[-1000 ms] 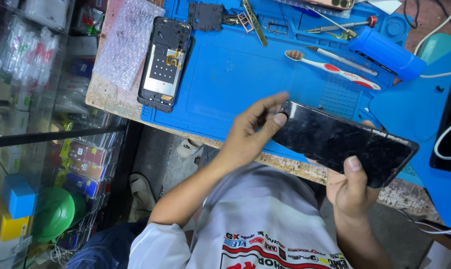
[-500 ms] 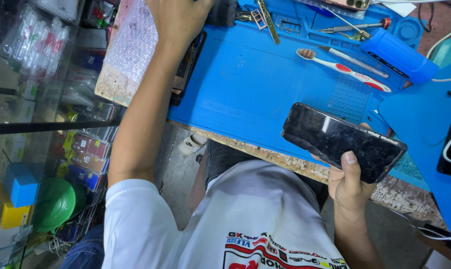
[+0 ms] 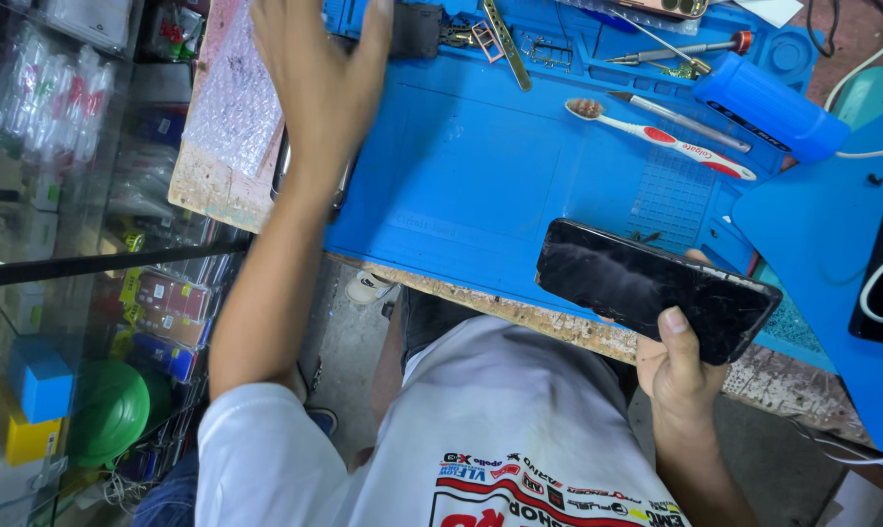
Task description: The person disassembles a mobile phone by removing the internal battery and motherboard, then reconnects cables to the screen assembly and tests the device with a charging cable.
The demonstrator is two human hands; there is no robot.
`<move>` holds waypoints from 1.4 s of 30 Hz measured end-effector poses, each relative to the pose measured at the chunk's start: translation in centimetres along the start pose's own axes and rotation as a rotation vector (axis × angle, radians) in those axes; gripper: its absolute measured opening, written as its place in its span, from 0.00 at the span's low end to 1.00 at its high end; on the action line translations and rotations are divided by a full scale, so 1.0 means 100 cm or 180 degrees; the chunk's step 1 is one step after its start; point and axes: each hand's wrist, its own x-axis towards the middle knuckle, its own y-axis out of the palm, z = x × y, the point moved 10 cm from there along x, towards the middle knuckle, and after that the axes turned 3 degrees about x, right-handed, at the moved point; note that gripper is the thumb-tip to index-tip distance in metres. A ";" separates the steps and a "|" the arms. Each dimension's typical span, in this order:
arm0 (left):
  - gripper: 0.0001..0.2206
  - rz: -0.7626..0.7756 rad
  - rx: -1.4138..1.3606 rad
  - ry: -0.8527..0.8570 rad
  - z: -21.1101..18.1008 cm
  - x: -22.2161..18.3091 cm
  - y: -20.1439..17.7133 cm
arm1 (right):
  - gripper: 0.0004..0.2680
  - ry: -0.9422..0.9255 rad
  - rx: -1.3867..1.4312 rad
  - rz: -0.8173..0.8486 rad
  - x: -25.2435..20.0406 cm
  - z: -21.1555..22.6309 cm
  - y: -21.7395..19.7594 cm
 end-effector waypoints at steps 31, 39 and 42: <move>0.17 0.2414 -0.4830 -0.2891 -0.138 -0.175 0.057 | 0.24 -0.1499 -0.4142 0.2349 -0.019 0.013 0.114; 0.19 0.2355 -0.3791 -0.1951 -0.166 -0.140 0.054 | 0.19 0.0678 -0.0955 0.0527 0.020 -0.026 0.031; 0.19 0.1769 -0.2664 -0.1035 -0.139 -0.104 0.053 | 0.16 0.0518 -0.0497 0.0504 0.021 -0.028 0.025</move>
